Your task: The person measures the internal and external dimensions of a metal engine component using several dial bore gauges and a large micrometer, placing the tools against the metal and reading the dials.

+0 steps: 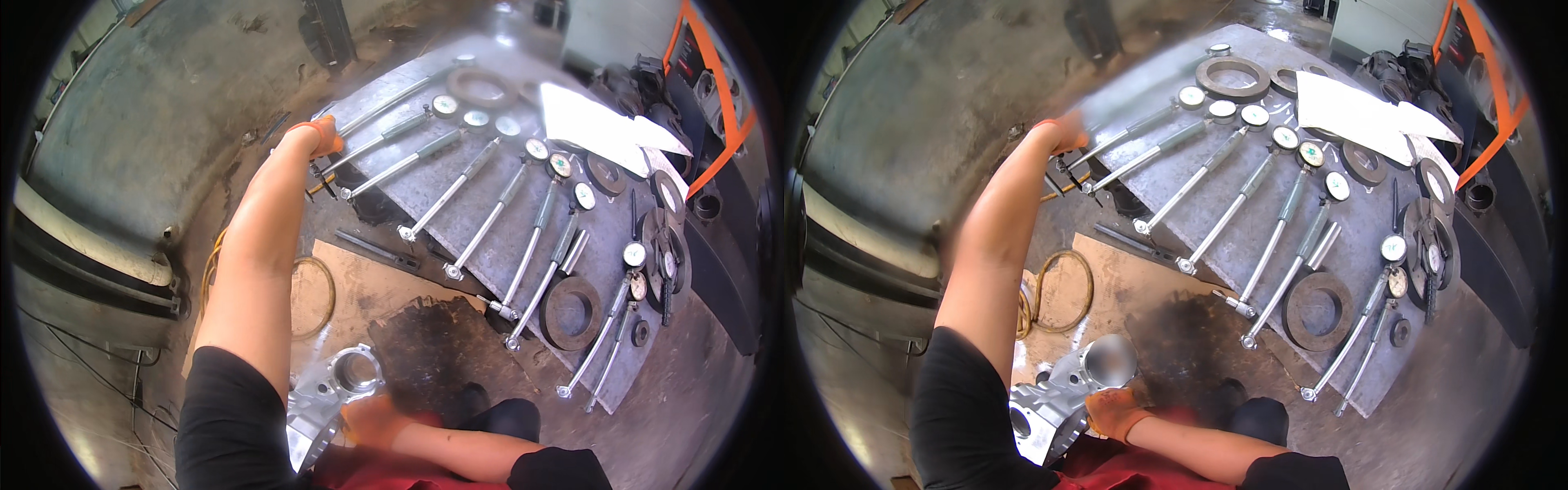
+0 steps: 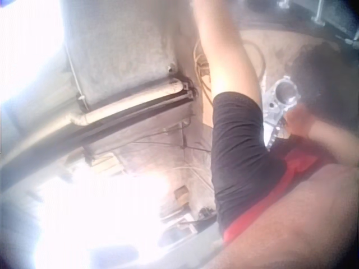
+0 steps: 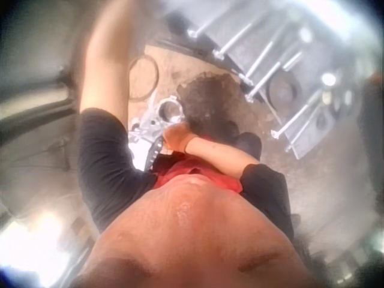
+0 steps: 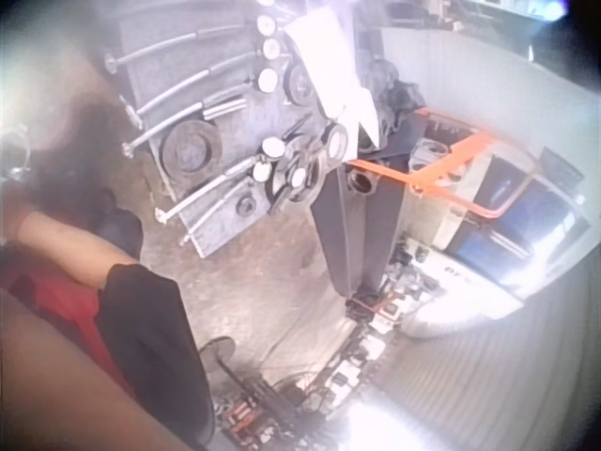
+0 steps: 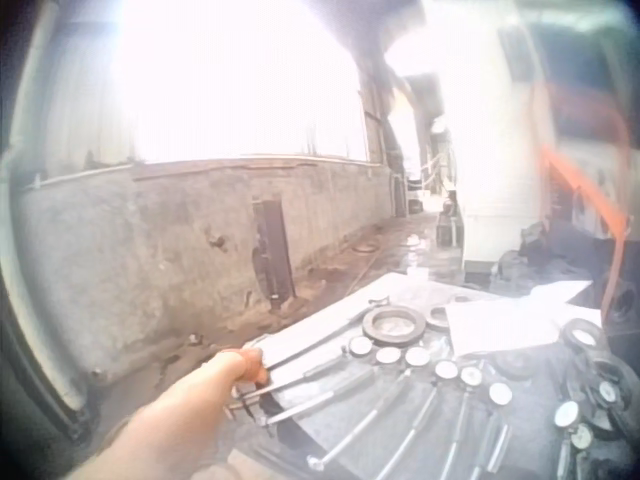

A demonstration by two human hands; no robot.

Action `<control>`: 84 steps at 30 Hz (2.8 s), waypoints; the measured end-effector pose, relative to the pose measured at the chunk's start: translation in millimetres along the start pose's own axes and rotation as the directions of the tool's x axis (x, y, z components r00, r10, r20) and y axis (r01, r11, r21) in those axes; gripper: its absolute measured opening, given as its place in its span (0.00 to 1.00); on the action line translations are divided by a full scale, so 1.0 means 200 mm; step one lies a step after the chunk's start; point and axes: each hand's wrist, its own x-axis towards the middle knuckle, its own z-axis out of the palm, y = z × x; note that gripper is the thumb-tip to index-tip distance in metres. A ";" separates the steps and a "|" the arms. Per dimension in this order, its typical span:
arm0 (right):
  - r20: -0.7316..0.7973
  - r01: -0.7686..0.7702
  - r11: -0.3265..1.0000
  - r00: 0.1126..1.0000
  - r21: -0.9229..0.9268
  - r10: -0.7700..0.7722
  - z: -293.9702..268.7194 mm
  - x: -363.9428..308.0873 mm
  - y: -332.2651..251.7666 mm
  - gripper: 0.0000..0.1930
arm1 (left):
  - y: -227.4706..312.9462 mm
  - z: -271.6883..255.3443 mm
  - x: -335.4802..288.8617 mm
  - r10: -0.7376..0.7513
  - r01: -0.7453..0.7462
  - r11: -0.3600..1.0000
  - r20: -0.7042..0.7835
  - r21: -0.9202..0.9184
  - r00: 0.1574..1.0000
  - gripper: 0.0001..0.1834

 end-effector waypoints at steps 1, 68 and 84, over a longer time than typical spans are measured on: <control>-0.014 -0.019 1.000 1.000 0.012 0.019 -0.01 0.00 0.01 0.12 | 0.09 -0.08 -0.04 -0.037 0.036 0.998 -0.031 -0.042 0.999 0.16; 0.047 0.611 -0.473 0.580 0.635 0.813 0.79 -0.93 -0.07 0.15 | 1.90 1.01 -4.23 -0.598 -0.613 0.230 -0.607 -0.756 0.524 0.59; 0.177 0.294 -0.581 0.765 0.759 0.619 0.85 -0.99 0.15 0.13 | 1.91 0.60 -4.19 -0.431 -0.480 0.415 -0.631 -0.773 0.645 0.45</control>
